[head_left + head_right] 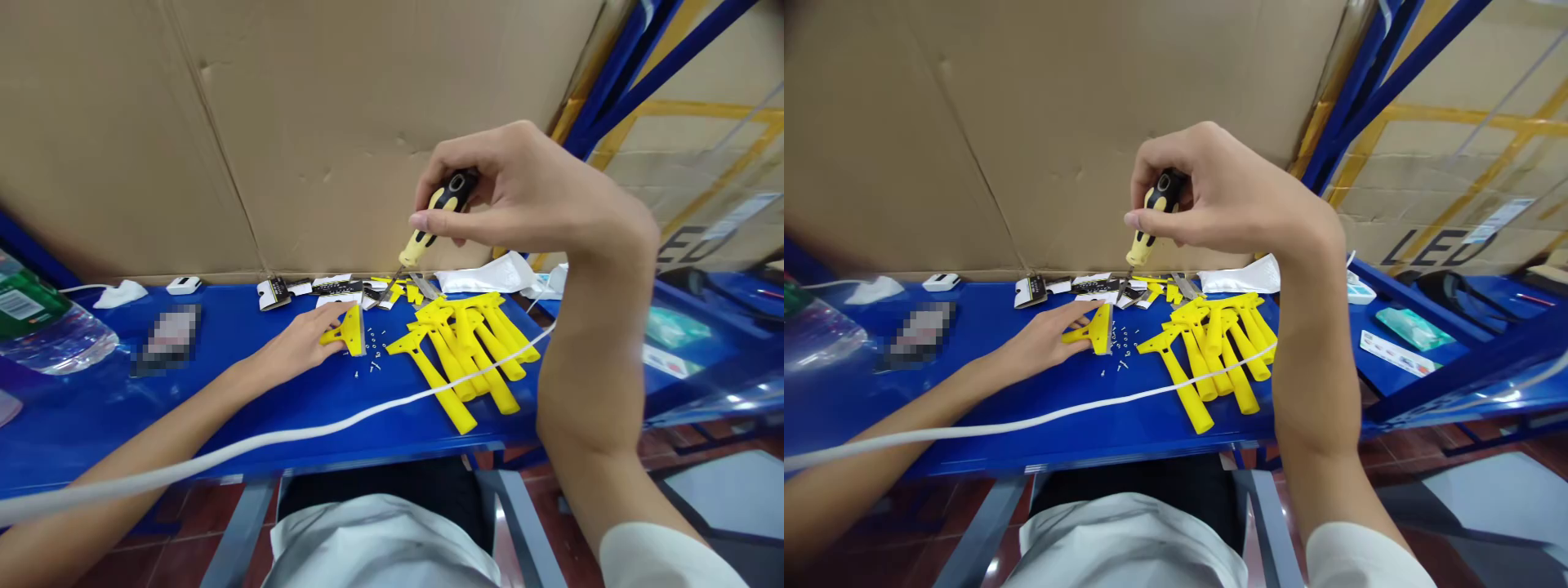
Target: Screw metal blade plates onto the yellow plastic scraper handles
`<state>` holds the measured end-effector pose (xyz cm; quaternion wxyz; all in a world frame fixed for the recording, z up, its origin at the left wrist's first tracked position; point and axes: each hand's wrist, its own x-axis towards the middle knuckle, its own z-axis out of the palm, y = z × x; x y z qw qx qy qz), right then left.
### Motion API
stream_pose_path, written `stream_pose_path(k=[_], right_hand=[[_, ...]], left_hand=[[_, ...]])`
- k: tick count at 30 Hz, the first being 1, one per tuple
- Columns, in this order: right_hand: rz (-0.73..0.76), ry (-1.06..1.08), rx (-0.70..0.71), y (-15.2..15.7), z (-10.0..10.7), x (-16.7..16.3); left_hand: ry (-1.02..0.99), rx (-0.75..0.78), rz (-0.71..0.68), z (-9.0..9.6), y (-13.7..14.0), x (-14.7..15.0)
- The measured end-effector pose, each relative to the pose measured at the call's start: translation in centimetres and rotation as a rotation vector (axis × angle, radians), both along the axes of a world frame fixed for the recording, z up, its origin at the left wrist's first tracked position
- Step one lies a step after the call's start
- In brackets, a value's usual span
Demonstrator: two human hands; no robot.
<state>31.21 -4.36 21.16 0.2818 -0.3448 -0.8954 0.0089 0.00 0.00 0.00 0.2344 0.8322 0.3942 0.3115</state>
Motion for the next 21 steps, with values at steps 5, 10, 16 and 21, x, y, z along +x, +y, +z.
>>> stream_pose_path(k=[5, 10, 16, 21], right_hand=[[0.006, 0.009, -0.015, 0.3, -0.1, 0.0], [0.019, -0.027, -0.009, 0.0, 0.0, 0.0], [-0.007, -0.022, 0.012, 0.0, 0.1, 0.3], [-0.024, 0.029, -0.005, -0.6, 0.4, 1.1]], left_hand=[[0.011, -0.013, 0.044, 0.2, -0.5, 0.3], [0.002, 0.011, 0.035, 0.3, -0.6, 0.2], [-0.013, 0.141, -0.006, 0.6, -0.4, -0.1], [-0.203, 0.067, 0.125, 2.1, -0.8, 0.4]])
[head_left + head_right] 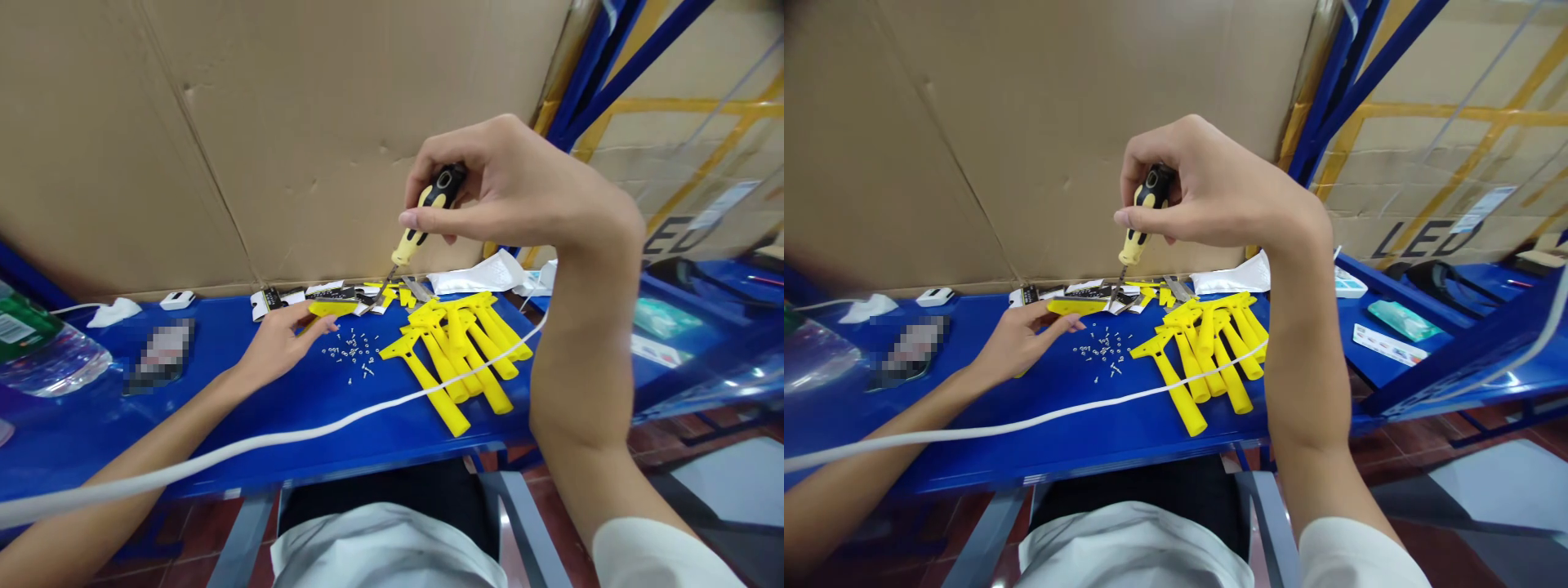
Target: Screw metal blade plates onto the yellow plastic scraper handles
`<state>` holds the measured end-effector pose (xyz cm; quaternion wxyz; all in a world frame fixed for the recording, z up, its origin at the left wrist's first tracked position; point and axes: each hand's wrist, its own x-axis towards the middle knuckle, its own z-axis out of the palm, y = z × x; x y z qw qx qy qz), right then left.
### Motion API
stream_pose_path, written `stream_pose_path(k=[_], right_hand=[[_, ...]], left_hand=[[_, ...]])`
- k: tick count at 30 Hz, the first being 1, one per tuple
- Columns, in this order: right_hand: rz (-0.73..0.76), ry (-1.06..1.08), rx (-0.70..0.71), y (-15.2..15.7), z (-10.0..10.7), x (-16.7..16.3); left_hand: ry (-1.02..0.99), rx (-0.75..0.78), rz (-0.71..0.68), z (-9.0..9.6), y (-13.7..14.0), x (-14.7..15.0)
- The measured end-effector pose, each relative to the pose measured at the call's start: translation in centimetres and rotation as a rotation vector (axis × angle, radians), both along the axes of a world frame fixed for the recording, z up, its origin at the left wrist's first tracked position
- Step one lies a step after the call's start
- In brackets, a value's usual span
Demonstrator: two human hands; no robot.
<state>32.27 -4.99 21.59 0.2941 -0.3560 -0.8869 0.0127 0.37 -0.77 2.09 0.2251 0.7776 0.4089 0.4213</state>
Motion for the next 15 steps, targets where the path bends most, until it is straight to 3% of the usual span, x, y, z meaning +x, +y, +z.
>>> stream_pose_path(k=[5, 9, 12, 15], right_hand=[[-0.009, 0.071, -0.003, -1.0, 0.7, 1.3], [-0.052, 0.150, 0.018, -1.1, 1.0, 2.6], [-0.069, 0.185, 0.027, -1.0, 1.1, 3.6], [-0.056, 0.198, 0.050, -1.0, 1.2, 4.6]], left_hand=[[-0.396, -0.442, -0.127, 1.9, 0.8, 3.5], [-0.631, -0.749, -0.222, 2.5, 4.2, 7.8], [-0.799, -0.931, -0.143, 2.4, 7.6, 10.7], [-0.880, -1.000, -0.091, 2.2, 10.1, 12.8]])
